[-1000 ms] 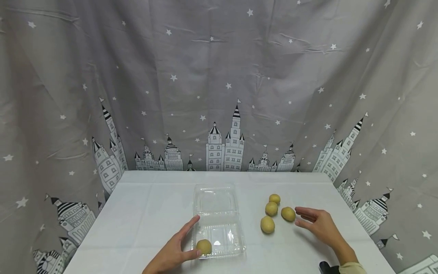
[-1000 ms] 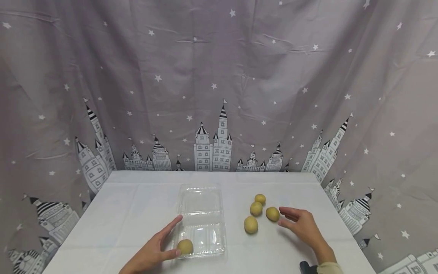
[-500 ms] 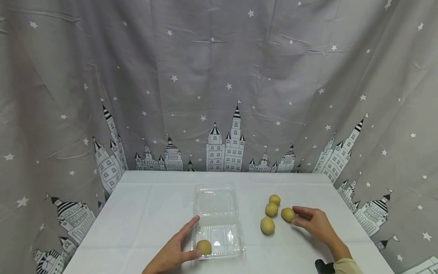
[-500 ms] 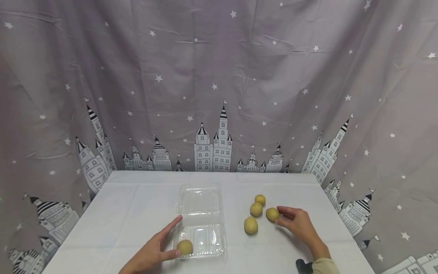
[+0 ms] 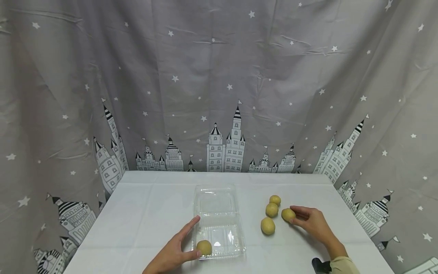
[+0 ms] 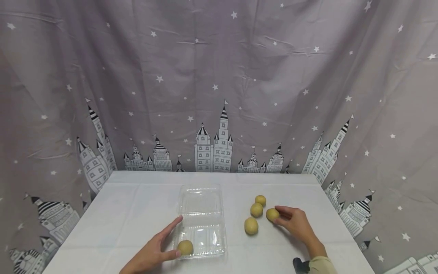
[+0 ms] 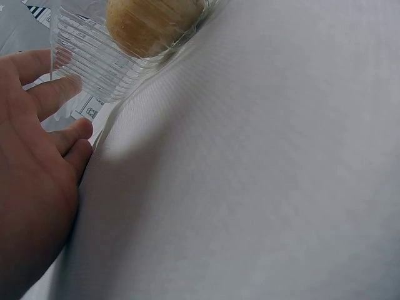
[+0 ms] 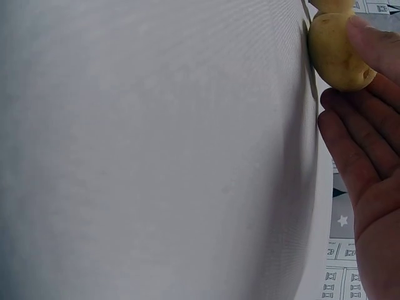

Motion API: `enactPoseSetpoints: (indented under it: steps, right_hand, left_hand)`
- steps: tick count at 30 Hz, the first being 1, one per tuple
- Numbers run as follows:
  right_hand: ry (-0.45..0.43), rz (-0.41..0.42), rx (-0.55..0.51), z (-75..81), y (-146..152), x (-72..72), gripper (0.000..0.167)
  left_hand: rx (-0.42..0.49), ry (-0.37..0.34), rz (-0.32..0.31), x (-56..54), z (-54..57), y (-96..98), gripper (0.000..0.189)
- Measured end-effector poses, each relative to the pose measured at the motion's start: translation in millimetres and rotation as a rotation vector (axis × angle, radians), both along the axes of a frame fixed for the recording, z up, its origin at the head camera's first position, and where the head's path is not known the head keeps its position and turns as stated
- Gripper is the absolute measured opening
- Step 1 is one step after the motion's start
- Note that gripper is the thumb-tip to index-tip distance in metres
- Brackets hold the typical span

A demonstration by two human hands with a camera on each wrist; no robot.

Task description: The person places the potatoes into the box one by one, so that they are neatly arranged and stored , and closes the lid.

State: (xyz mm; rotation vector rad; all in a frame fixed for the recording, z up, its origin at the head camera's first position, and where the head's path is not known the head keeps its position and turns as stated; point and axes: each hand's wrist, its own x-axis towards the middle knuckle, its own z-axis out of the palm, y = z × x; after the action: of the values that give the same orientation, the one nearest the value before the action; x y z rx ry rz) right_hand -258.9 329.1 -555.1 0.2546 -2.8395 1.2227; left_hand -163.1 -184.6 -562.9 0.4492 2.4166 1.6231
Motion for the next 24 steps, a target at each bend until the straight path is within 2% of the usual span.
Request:
enactPoseSetpoints:
  steps: [9,16,24]
  right_hand:
    - [-0.02,0.009,-0.027,3.7,-3,2.3,0.052]
    - [-0.013,0.009,0.011,3.8,-1,3.3,0.05]
    - [-0.006,-0.023,0.043,9.0,8,15.8,0.048]
  left_hand:
    - [0.004,-0.023,0.003,-1.2,0.9,0.4,0.103]
    - [0.01,-0.046,0.008,-2.3,2.1,1.0,0.103]
    - [-0.002,0.003,-0.009,-1.0,-0.1,-0.6,0.103]
